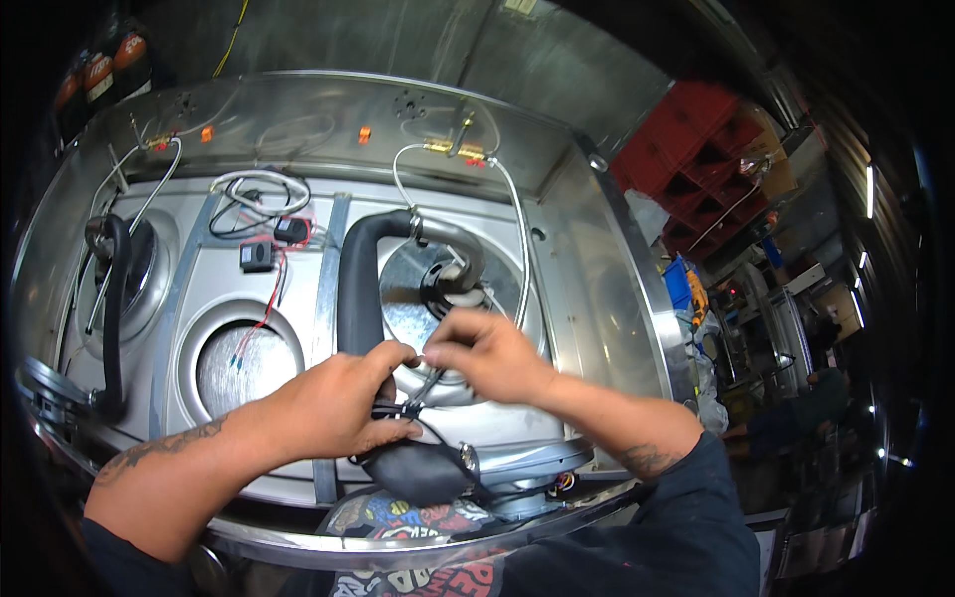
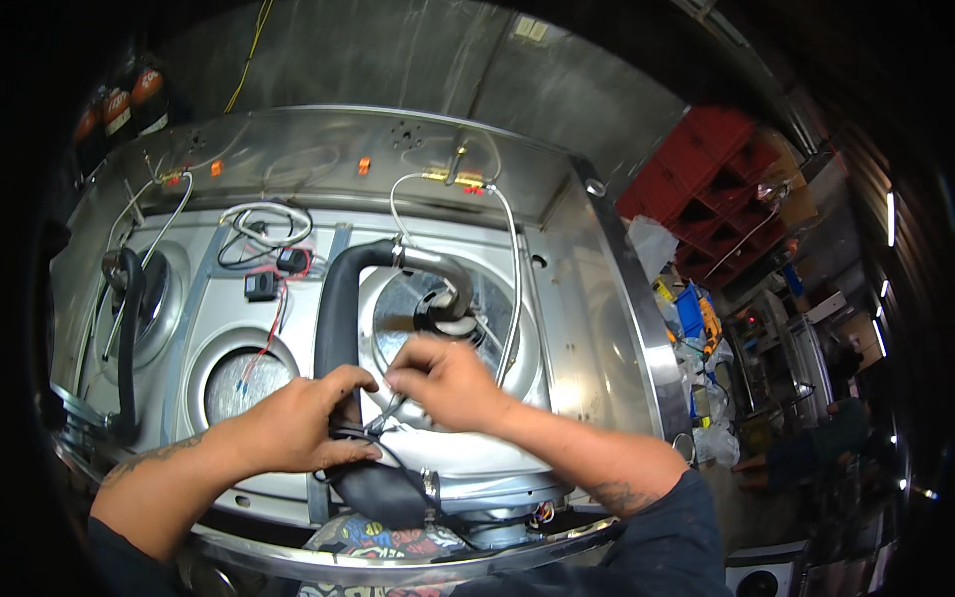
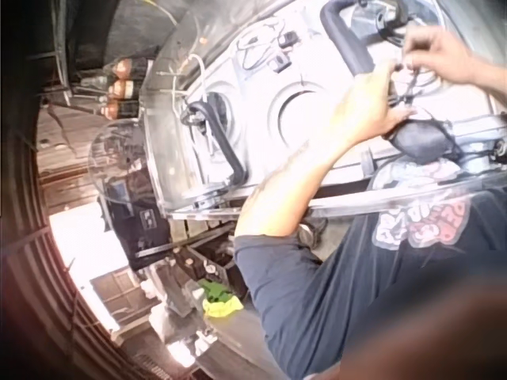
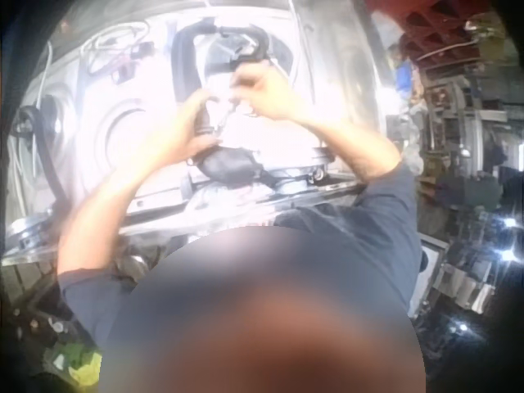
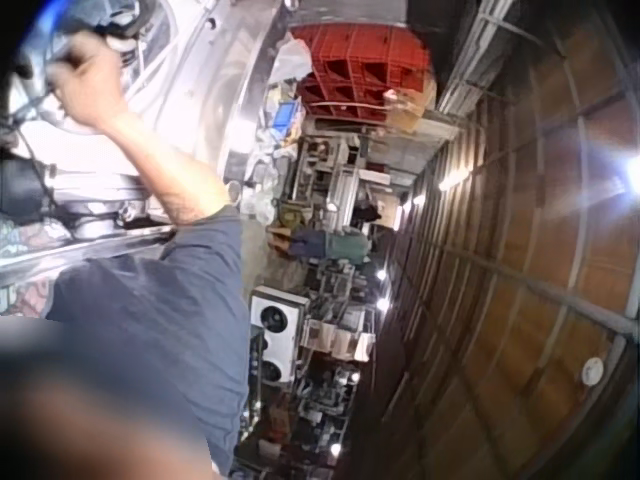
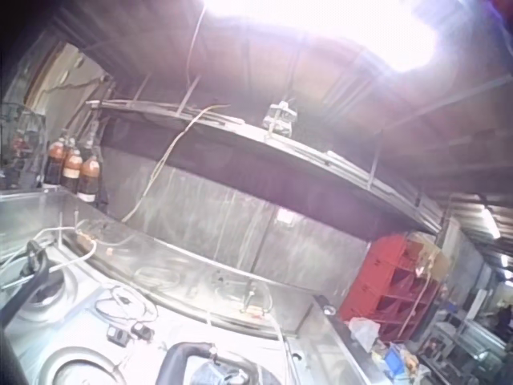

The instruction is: The person uses a cordless drill to fasten a flexible black hose to a metal panel, then secures it with a hose clamp. They organize and route wires along the panel, attaching them with zip ties. The person also handles a plastic bag containing small parts and places it on the panel.

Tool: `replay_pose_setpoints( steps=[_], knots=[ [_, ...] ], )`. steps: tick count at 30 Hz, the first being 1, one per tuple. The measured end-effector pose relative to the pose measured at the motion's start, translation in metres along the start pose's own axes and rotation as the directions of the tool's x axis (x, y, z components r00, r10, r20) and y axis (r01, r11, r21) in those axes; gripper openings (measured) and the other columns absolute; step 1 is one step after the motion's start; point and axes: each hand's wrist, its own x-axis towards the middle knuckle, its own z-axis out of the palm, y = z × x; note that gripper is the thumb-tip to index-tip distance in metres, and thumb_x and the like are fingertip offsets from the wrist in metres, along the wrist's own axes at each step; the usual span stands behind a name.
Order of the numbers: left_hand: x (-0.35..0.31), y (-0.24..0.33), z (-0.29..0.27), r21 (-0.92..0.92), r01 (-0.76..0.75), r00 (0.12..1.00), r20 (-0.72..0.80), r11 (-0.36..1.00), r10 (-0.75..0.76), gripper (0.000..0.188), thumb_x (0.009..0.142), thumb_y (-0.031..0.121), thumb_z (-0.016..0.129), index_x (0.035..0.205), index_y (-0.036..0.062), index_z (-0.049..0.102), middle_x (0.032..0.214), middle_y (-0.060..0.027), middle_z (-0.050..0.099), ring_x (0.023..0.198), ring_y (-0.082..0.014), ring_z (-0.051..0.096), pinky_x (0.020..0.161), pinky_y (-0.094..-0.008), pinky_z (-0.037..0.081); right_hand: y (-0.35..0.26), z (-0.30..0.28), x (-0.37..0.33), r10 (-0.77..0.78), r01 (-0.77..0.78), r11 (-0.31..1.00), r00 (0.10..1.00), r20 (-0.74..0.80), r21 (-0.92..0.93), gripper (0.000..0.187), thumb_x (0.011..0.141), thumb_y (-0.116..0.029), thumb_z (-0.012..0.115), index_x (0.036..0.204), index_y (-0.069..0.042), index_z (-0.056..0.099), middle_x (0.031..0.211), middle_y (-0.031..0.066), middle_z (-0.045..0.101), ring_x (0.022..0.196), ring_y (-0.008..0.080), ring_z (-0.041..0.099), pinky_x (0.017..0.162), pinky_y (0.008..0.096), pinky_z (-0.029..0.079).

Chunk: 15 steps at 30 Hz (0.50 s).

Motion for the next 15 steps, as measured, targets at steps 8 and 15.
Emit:
replay_pose_setpoints(
  steps=[8,15],
  knots=[
    [-0.002,0.013,-0.033,0.301,-0.143,0.989,0.067,0.943,0.128,0.034,0.082,0.017,0.081,0.112,0.0074,0.068,0.089,-0.0121,0.073,0.081,-0.0350,0.072,0.071,-0.0437,0.057,0.018,-0.141,0.030,0.104,-0.166,0.965,0.954,-0.283,-0.204,0.013,0.091,-0.012,0.076,0.096,0.000,0.072,0.085,0.0077,0.074,0.077,0.0123,0.069,0.072,0.0298,0.055],
    [-0.006,0.034,-0.076,0.439,-0.179,0.979,-0.010,0.881,0.204,0.039,0.070,0.012,0.088,0.104,0.0093,0.070,0.077,-0.0087,0.067,0.071,-0.0314,0.068,0.062,-0.0413,0.052,0.009,-0.240,0.085,-0.309,-0.490,0.365,0.738,-0.600,-0.791,0.048,0.089,-0.025,0.074,0.131,-0.006,0.064,0.119,0.0248,0.071,0.109,0.0418,0.070,0.095,0.0496,0.056]
  ],
)
